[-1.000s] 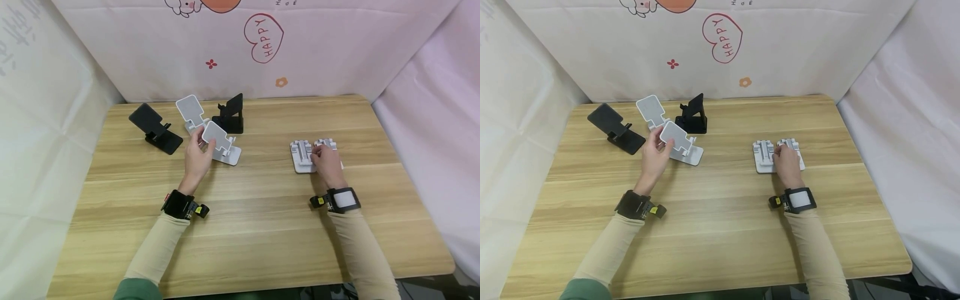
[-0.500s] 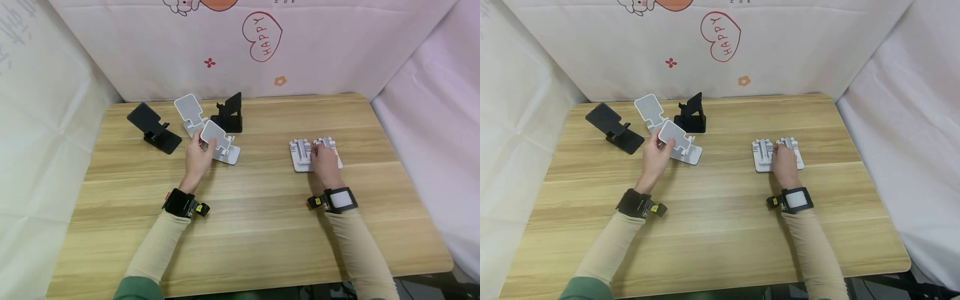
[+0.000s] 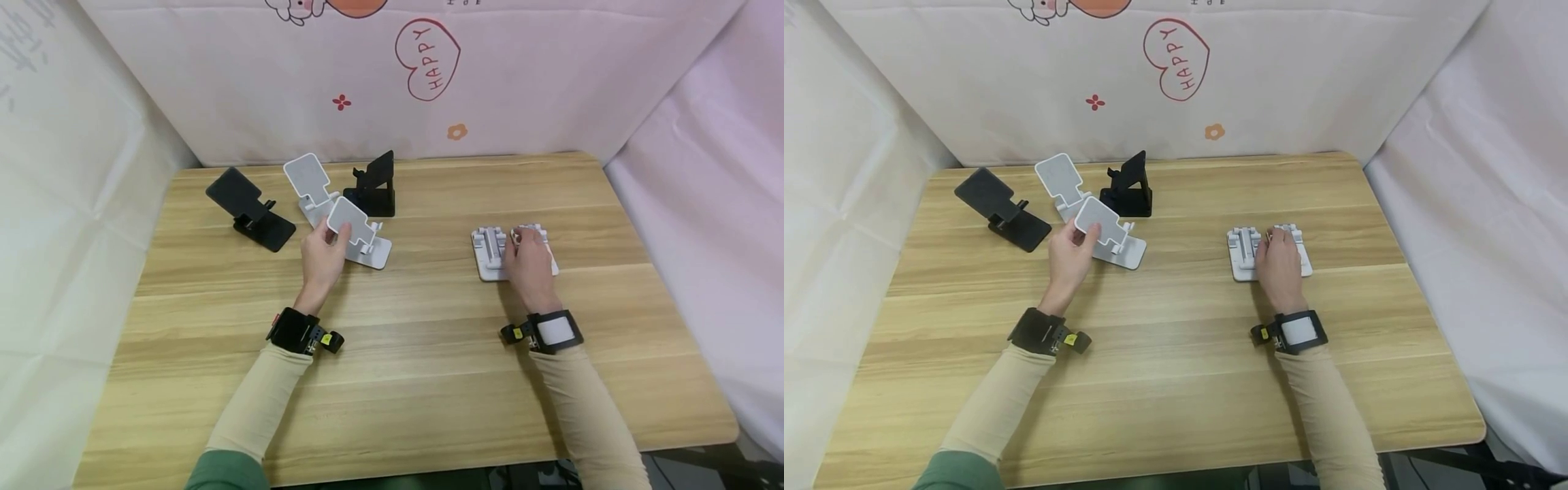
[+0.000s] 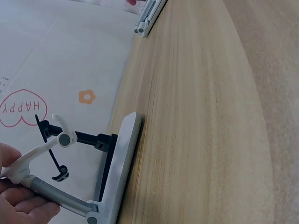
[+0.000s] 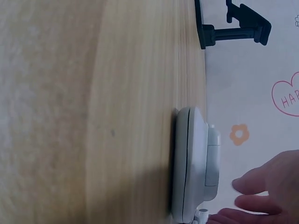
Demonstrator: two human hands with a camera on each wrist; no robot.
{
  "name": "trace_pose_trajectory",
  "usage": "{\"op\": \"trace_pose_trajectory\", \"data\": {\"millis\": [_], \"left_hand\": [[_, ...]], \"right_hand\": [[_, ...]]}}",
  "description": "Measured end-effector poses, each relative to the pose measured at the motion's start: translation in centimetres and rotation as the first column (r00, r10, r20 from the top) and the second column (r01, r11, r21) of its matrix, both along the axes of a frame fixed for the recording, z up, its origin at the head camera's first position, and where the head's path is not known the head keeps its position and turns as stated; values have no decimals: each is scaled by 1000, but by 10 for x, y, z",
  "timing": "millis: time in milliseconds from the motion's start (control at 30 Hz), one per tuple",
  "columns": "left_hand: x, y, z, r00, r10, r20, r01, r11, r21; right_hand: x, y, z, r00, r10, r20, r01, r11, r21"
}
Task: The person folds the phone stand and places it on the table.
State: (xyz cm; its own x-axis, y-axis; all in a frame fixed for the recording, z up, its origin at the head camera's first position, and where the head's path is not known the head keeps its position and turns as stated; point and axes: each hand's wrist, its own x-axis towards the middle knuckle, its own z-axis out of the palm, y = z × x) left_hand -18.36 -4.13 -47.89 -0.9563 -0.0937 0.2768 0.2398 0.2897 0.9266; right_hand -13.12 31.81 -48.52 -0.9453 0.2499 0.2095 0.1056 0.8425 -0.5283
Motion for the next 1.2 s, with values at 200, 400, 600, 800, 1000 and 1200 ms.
{"op": "trace_pose_trajectory", "data": {"millis": [200,400,600,800,1000,1200], "left_hand": [[0,2,1,1000,13,10,-14,1000,13],[0,2,2,999,48,17,-48,999,5],[0,3,3,999,53,12,-53,998,20],[2,2,2,999,44,26,-45,998,38],[4,1,3,999,31,30,-32,999,34],[7,1,11,1000,10,22,-11,999,48]], "right_hand": [[1,-3,1,996,15,-92,-16,1000,-3],[3,-9,2,987,47,-155,-50,999,-16],[5,-15,-2,966,134,-223,-141,990,-18],[4,-23,-5,950,181,-255,-195,980,-31],[3,-35,-5,957,207,-202,-228,970,-83],[1,-44,-3,967,230,-112,-248,949,-192]]}}
